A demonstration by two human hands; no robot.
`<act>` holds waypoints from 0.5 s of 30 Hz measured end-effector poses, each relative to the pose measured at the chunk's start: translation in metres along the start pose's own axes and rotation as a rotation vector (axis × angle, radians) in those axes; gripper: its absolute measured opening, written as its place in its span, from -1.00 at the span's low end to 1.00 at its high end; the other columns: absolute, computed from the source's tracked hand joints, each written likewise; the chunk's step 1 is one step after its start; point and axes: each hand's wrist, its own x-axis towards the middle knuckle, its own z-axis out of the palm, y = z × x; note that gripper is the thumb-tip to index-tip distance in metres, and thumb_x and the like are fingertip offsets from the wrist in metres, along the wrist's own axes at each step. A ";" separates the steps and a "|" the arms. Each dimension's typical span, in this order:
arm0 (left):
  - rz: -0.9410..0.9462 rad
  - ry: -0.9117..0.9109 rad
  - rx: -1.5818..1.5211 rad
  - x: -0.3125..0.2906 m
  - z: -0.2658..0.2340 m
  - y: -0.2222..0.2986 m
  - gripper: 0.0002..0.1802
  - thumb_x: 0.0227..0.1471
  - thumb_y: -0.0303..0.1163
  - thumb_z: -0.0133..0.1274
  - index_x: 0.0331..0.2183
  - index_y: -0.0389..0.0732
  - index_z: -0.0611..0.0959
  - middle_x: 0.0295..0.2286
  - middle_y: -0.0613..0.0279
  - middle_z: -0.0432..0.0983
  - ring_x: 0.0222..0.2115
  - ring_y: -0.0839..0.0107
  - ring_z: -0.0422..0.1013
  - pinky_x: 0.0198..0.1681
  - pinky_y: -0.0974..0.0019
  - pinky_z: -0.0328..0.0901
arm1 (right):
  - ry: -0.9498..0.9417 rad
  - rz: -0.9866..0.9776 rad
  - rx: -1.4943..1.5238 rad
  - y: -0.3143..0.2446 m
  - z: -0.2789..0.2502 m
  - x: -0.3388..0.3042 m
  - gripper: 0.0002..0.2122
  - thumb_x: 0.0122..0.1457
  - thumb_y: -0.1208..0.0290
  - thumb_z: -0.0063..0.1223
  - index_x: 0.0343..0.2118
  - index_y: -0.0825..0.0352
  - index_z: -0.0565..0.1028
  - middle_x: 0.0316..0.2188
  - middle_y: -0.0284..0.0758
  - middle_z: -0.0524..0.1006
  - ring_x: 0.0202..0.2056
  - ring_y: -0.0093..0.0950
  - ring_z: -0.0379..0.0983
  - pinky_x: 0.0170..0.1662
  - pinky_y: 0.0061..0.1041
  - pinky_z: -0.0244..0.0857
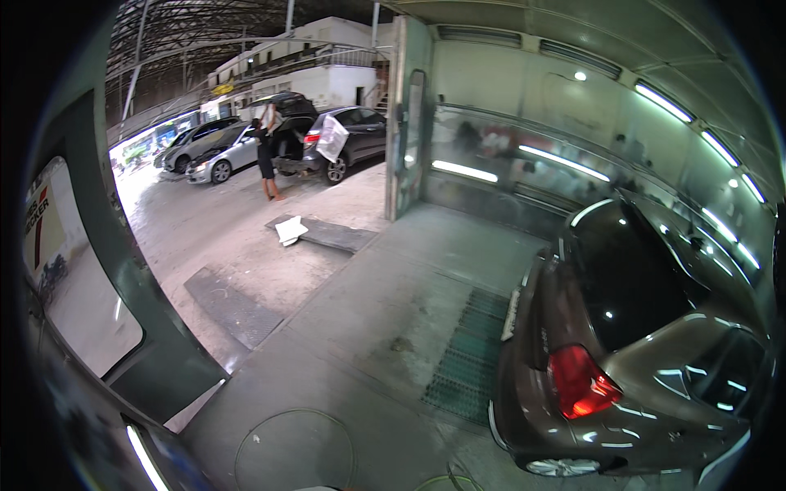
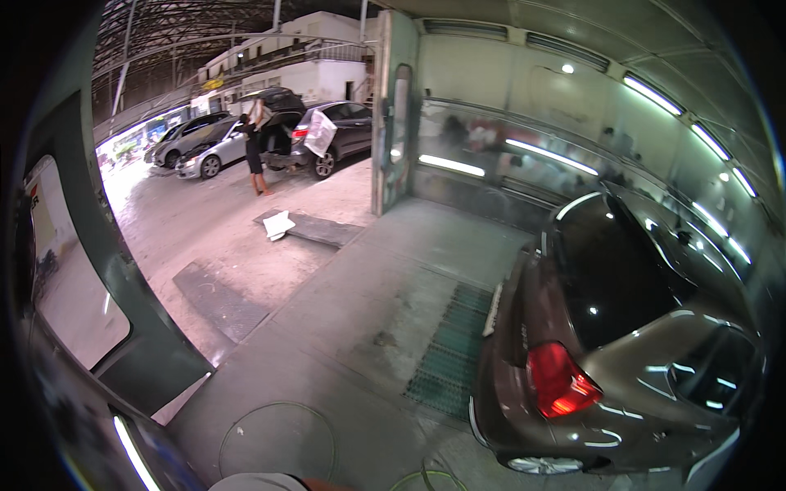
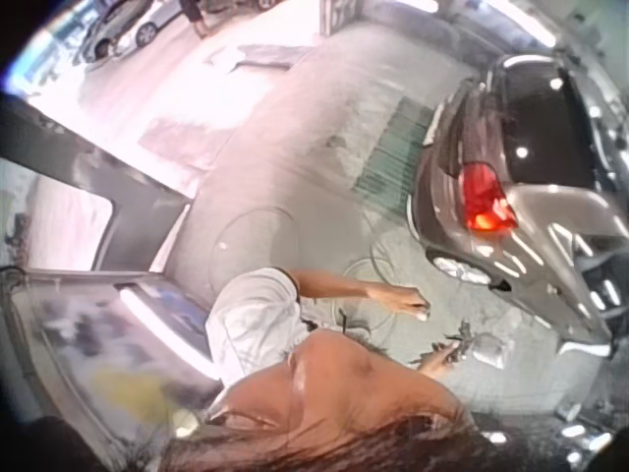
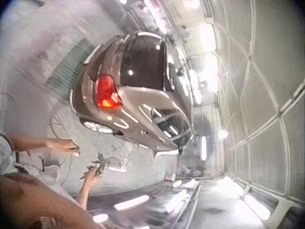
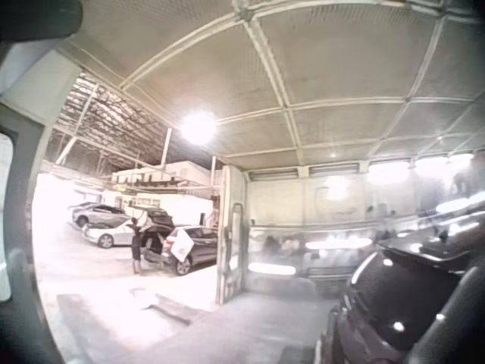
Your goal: The person prepares a spray gun by mixing paint and then applies a coat of paint to the front bumper of a brown car in a garage. The car's surrounding areas are masked with paper to protect them from overspray.
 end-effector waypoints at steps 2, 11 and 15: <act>-0.032 -0.059 -0.039 0.046 0.050 0.017 -0.48 0.28 -0.01 -0.07 -0.48 -0.31 0.47 -0.65 0.10 0.26 -0.56 0.46 0.16 -0.46 0.20 0.17 | 0.078 -0.009 0.047 0.012 -0.065 0.008 -0.54 0.24 0.06 0.04 -0.09 0.45 0.52 -0.24 -0.14 0.55 -0.30 -0.39 0.48 -0.28 -0.39 0.35; -0.001 -0.325 -0.099 0.235 0.306 -0.045 -0.51 0.29 -0.07 -0.08 -0.45 -0.33 0.56 -0.60 0.06 0.45 -0.51 0.51 0.24 -0.39 0.21 0.25 | 0.321 -0.113 0.186 0.094 -0.355 0.077 -0.45 0.22 -0.03 0.04 -0.01 0.46 0.48 -0.15 -0.07 0.52 -0.22 -0.40 0.46 -0.23 -0.41 0.36; 0.224 -0.318 0.087 0.320 0.378 -0.037 -0.67 0.26 -0.22 -0.06 -0.31 -0.34 0.54 -0.50 0.03 0.46 -0.48 0.36 0.34 -0.37 0.20 0.29 | 0.646 -0.022 0.194 0.048 -0.412 0.109 -0.41 0.22 -0.07 0.04 0.03 0.46 0.46 -0.12 -0.04 0.51 -0.19 -0.41 0.45 -0.20 -0.42 0.36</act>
